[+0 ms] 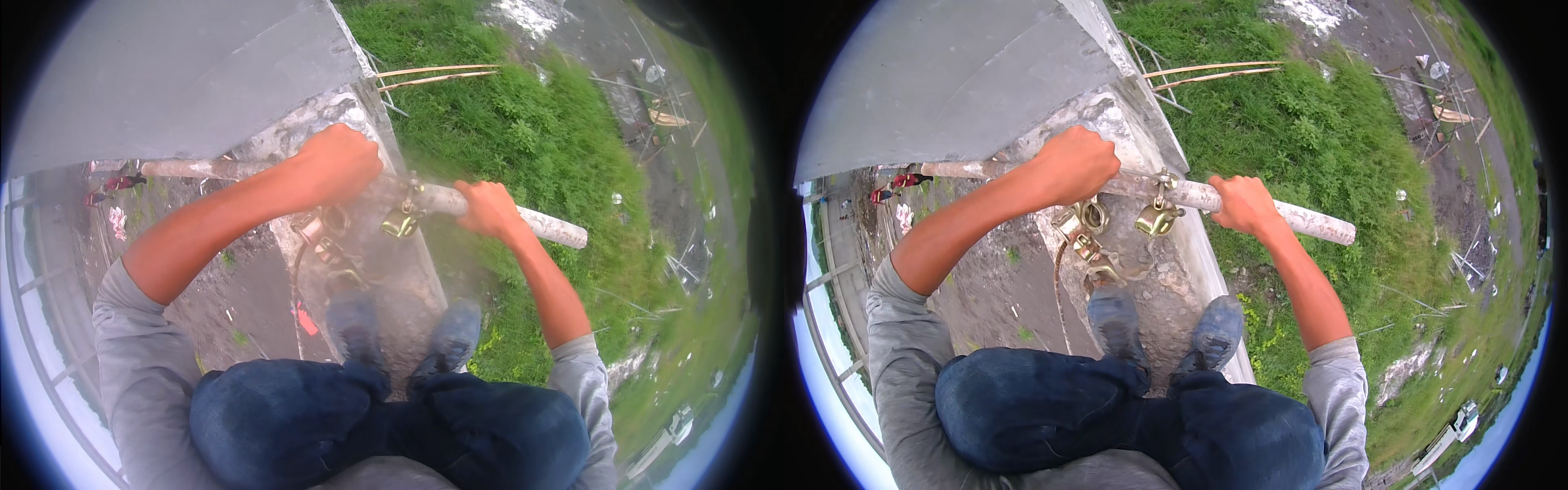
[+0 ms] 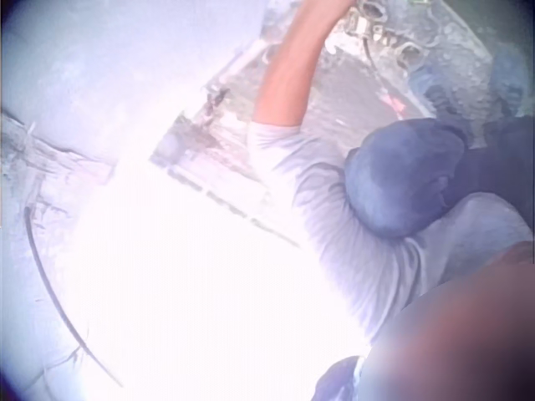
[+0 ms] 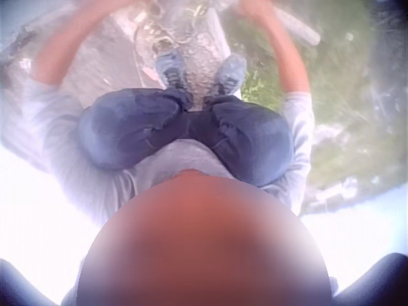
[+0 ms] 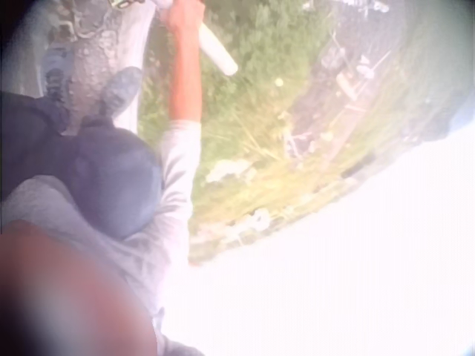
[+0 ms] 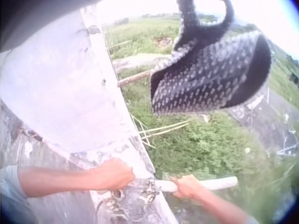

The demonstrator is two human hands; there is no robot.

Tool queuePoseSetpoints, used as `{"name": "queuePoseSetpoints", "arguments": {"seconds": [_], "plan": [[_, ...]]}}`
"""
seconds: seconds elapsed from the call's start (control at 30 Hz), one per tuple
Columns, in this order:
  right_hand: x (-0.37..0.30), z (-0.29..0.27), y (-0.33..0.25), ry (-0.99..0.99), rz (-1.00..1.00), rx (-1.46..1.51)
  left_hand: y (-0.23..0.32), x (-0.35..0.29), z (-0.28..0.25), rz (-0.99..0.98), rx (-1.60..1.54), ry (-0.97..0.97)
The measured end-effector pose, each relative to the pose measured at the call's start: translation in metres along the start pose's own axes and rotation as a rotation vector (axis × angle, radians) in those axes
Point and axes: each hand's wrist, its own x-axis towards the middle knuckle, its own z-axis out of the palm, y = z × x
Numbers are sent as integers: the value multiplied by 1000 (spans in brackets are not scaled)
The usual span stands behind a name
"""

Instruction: The person assembles a wooden scaffolding pole by hand, attaching a metal clamp and tightening it with a wrench. The person then secures the pole to a concrete structure using a second clamp and wrench, repeating the process for a second pole.

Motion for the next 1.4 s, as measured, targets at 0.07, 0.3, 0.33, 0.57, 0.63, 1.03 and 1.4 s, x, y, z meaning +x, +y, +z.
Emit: {"name": "queuePoseSetpoints", "arguments": {"seconds": [0.07,0.3,0.33,0.57,0.63,1.03,1.4], "plan": [[0,0,1,3,-14,-3,-1,3,-1,-15,-5,-26],[2,3,5,1,-26,11,-12,8,3,3,3,-48],[2,4,5,-12,-25,14,-14,8,5,13,0,-46],[2,2,3,22,-36,7,-27,1,25,19,-30,10],[3,1,3,9,-33,7,-32,0,31,16,-43,42],[4,0,2,-10,-52,36,-47,-1,52,30,-115,58],[6,-5,3,-54,-6,-25,-69,10,72,107,-195,99]]}}
